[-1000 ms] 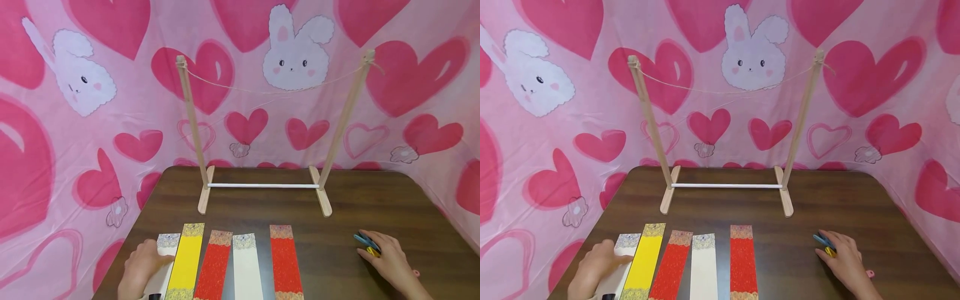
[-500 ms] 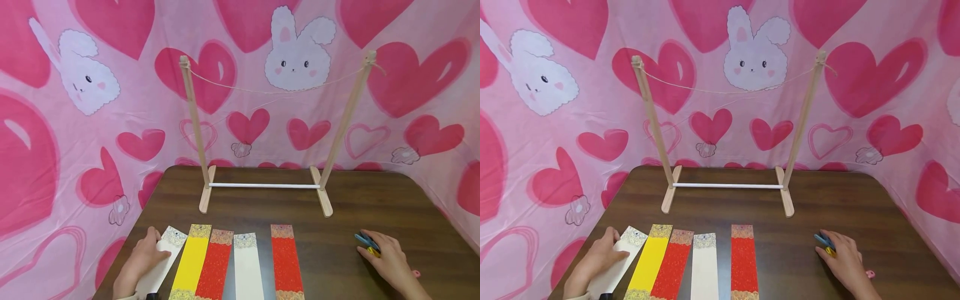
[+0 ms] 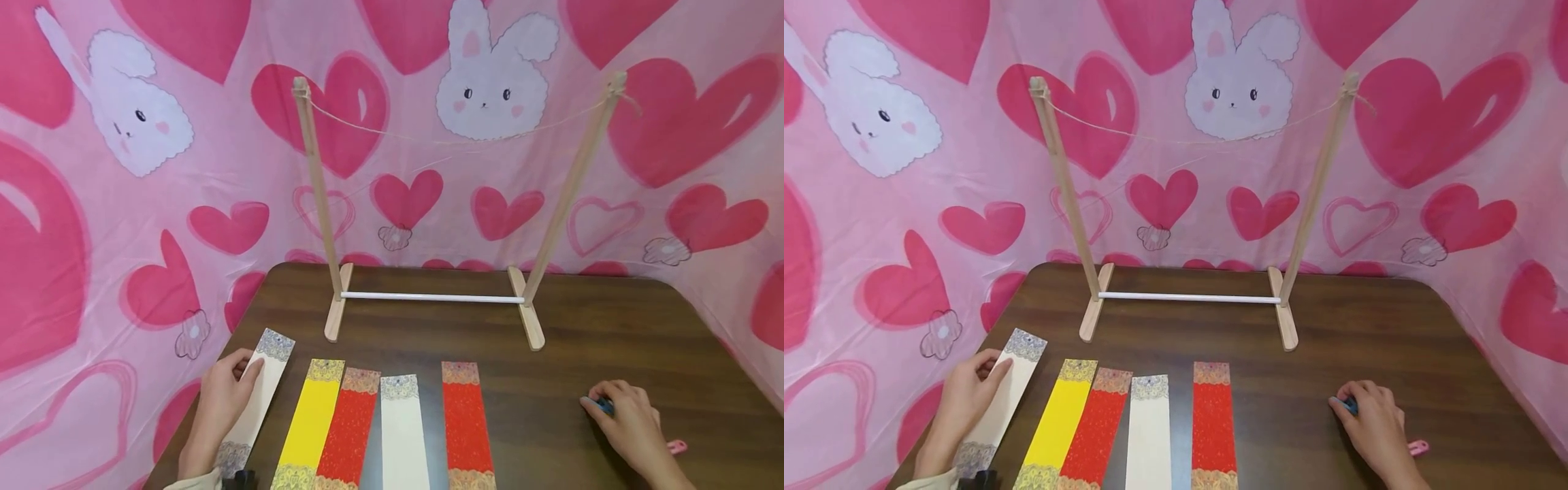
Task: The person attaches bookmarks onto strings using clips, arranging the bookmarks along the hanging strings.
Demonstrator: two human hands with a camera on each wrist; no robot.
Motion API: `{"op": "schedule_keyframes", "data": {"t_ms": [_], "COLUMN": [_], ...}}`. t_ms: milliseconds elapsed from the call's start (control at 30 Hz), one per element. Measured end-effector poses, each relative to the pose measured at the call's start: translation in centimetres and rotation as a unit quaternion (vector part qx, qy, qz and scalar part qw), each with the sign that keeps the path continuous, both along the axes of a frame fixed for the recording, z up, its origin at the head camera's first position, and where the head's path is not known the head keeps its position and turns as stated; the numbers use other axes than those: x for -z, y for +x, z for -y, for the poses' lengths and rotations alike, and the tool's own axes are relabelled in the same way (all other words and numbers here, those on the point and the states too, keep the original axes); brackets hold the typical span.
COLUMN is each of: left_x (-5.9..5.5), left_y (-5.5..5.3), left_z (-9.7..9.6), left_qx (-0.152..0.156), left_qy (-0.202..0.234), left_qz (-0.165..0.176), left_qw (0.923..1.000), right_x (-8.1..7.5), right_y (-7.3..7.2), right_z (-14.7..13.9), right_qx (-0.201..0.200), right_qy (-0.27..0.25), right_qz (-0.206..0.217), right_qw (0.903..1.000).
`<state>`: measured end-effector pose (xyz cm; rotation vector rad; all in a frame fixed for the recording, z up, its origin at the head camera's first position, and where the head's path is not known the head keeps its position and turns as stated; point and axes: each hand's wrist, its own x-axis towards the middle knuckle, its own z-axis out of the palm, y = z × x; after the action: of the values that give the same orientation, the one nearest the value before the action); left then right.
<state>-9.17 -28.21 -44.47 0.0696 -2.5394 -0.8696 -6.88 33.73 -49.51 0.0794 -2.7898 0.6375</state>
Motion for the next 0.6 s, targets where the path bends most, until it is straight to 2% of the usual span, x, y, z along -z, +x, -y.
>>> {"op": "schedule_keyframes", "data": {"t_ms": [100, 167, 267, 367, 433, 500, 600], "left_x": [-0.3, -0.4, -0.2, 0.1, 0.2, 0.2, -0.2], "left_y": [0.0, 0.0, -0.2, -0.5, -0.5, -0.6, -0.7], "left_z": [0.0, 0.0, -0.2, -0.5, -0.7, -0.8, -1.0], "left_qx": [-0.004, 0.002, 0.035, 0.061, 0.063, 0.059, 0.060], "left_qy": [0.018, 0.032, 0.049, 0.061, 0.067, 0.068, 0.063], "left_qz": [-0.013, -0.010, 0.002, 0.019, 0.023, 0.020, 0.006], "left_qw": [0.9998, 0.9995, 0.9982, 0.9961, 0.9955, 0.9957, 0.9962], "right_x": [-0.1, -0.1, -0.3, -0.9, -1.5, -2.0, -2.8], "right_y": [0.0, 0.0, -0.1, -0.3, -0.6, -1.0, -1.7], "right_z": [0.2, 0.1, -0.1, -0.3, -0.4, -0.4, -0.3], "right_qx": [0.005, 0.006, 0.004, -0.007, -0.019, -0.026, -0.036], "right_qy": [0.000, 0.001, 0.009, 0.026, 0.037, 0.041, 0.040], "right_qz": [-0.009, -0.012, -0.002, 0.028, 0.052, 0.059, 0.046], "right_qw": [0.9999, 0.9999, 0.9999, 0.9992, 0.9978, 0.9971, 0.9975]}}
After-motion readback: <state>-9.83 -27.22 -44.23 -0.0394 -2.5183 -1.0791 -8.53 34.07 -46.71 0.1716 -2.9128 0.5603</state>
